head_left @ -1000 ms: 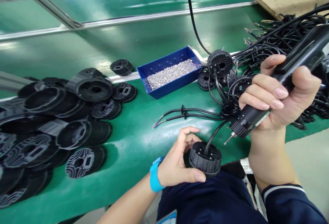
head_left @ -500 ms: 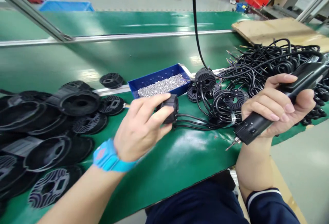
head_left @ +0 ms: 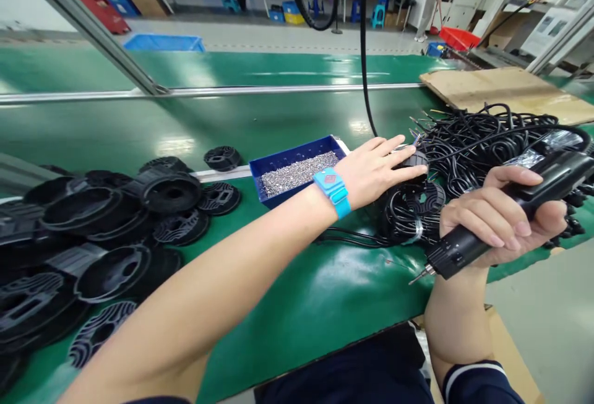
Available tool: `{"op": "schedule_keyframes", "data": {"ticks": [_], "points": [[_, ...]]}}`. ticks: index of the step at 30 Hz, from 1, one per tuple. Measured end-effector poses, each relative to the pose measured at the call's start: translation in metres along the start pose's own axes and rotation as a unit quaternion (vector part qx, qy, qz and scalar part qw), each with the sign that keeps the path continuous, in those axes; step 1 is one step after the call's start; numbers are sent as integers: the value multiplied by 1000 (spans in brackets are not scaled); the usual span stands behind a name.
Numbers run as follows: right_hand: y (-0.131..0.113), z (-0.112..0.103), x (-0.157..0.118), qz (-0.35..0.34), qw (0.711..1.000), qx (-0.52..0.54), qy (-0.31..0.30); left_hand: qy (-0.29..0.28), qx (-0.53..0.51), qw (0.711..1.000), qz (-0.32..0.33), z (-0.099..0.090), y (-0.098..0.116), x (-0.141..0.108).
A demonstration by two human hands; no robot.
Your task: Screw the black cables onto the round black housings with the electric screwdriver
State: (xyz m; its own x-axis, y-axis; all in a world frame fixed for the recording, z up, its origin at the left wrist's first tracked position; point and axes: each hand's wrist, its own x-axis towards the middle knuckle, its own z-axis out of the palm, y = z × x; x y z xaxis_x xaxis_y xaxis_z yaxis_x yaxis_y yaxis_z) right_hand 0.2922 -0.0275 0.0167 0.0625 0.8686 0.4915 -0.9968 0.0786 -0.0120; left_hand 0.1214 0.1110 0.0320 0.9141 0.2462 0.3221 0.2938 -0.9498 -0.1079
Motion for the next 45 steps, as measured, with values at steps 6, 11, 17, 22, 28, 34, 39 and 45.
{"op": "schedule_keyframes", "data": {"ticks": [6,11,17,22,28,34,39,45], "points": [[4,31,-3,-18,960,-257,108,50,-33,996,-59,-9,10,-51],[9,48,-27,71,860,-496,92,-11,-40,966,-254,8,15,-144],[39,11,-51,221,725,-646,93,-56,-38,946,-317,45,30,-205],[61,-25,-46,296,568,-764,75,16,-10,945,-327,24,45,-206],[61,-42,-43,298,488,-820,-1,189,54,952,-236,-6,87,-237],[46,-50,-48,211,421,-882,-2,209,113,832,-501,-32,71,-303],[52,-40,-51,187,422,-886,48,68,188,760,-618,-46,-13,-316],[51,-36,-58,171,439,-880,64,54,198,791,-576,-38,-68,-299]]}}
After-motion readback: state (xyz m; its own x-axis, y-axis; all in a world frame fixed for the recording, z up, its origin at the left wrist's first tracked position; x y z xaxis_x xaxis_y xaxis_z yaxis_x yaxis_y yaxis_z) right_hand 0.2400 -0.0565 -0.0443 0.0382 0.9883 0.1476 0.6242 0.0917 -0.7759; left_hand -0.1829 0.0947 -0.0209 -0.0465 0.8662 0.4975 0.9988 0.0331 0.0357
